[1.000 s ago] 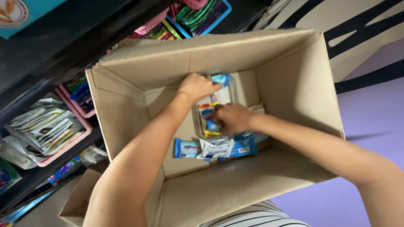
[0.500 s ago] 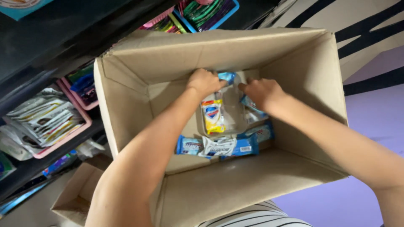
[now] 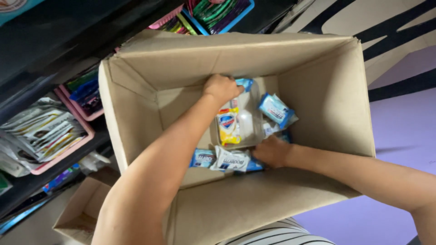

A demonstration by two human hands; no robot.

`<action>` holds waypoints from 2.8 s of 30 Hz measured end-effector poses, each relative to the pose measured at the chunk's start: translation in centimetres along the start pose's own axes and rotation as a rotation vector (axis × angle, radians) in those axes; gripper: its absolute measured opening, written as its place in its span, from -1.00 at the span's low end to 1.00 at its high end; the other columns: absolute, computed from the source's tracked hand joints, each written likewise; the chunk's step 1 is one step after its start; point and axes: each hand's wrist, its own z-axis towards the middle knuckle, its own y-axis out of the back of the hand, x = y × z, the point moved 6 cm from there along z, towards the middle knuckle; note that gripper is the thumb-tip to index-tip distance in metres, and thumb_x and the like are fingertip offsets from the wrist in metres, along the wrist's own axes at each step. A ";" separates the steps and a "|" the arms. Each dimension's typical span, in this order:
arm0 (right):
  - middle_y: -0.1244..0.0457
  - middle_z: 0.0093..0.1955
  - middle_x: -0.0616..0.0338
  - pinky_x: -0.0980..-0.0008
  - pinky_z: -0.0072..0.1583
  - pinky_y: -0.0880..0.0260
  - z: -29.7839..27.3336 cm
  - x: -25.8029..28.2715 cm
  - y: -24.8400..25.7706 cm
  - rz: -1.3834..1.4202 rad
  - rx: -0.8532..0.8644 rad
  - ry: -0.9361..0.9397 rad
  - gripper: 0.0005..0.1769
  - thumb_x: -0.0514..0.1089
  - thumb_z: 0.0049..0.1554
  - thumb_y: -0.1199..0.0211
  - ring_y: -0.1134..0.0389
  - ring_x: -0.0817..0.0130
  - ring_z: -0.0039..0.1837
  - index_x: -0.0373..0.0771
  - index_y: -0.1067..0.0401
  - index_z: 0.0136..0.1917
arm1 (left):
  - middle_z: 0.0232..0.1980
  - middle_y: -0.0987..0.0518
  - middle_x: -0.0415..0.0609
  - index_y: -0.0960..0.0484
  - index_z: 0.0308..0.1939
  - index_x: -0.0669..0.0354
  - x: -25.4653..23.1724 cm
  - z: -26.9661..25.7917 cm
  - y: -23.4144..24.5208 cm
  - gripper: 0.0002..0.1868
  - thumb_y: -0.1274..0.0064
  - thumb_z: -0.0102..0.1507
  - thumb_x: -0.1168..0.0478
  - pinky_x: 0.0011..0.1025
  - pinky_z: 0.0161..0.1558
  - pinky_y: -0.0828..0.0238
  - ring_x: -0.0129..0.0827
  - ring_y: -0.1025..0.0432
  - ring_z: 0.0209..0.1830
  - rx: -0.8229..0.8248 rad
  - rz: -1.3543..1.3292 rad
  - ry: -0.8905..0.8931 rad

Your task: The person unpacks various personal care items from a cardboard box and places them onto a nearby shelf. They handle multiple bottles of lotion, small sachets, and packets of wipes, arranging them in rows on the shelf surface.

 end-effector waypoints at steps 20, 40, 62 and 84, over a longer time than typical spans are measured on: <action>-0.29 0.29 0.17 -0.07 0.33 -0.20 -8.2 -8.4 18.9 0.352 -0.440 0.140 -0.53 -0.43 -0.26 -0.37 -0.30 0.05 0.38 -0.02 -0.63 -0.09 | 0.16 -0.65 0.09 -0.56 0.20 0.11 -1.2 -1.7 9.0 -0.40 -0.35 0.08 0.21 -0.05 -0.05 -0.60 0.00 -0.60 0.06 0.449 -0.473 0.182; -0.43 -0.01 -0.13 0.17 0.10 -0.53 -9.0 -12.0 18.4 1.088 -0.575 -0.353 -0.40 -0.13 0.14 -0.28 -0.50 0.08 0.04 -0.29 -0.36 0.43 | 0.12 -0.62 0.11 -0.41 0.26 0.28 -4.1 -2.8 4.3 -0.30 -0.31 0.06 0.50 0.04 0.06 -0.65 -0.08 -0.59 0.05 0.229 -2.216 0.541; -0.34 0.11 -0.17 0.04 0.15 -0.38 -4.8 -7.8 18.6 0.369 -0.962 -0.041 -0.45 -0.38 -0.09 -0.35 -0.37 -0.20 0.18 -0.32 -0.36 0.19 | 0.01 -0.63 0.23 -0.64 0.00 0.12 3.2 -5.0 5.4 -0.72 0.03 0.23 0.35 0.01 0.02 -0.46 0.13 -0.53 0.03 -0.144 -0.567 0.119; -0.32 0.06 0.04 0.13 0.13 -0.36 -1.2 -8.2 17.1 -0.075 -1.019 -0.177 -0.62 -0.15 -0.05 -0.29 -0.32 0.07 0.19 -0.20 -0.52 0.08 | -0.04 -0.67 0.05 -0.68 -0.06 0.13 -0.7 -2.6 4.2 -0.69 -0.24 0.11 0.26 -0.16 -0.12 -0.59 -0.10 -0.61 -0.02 -0.045 -0.012 0.173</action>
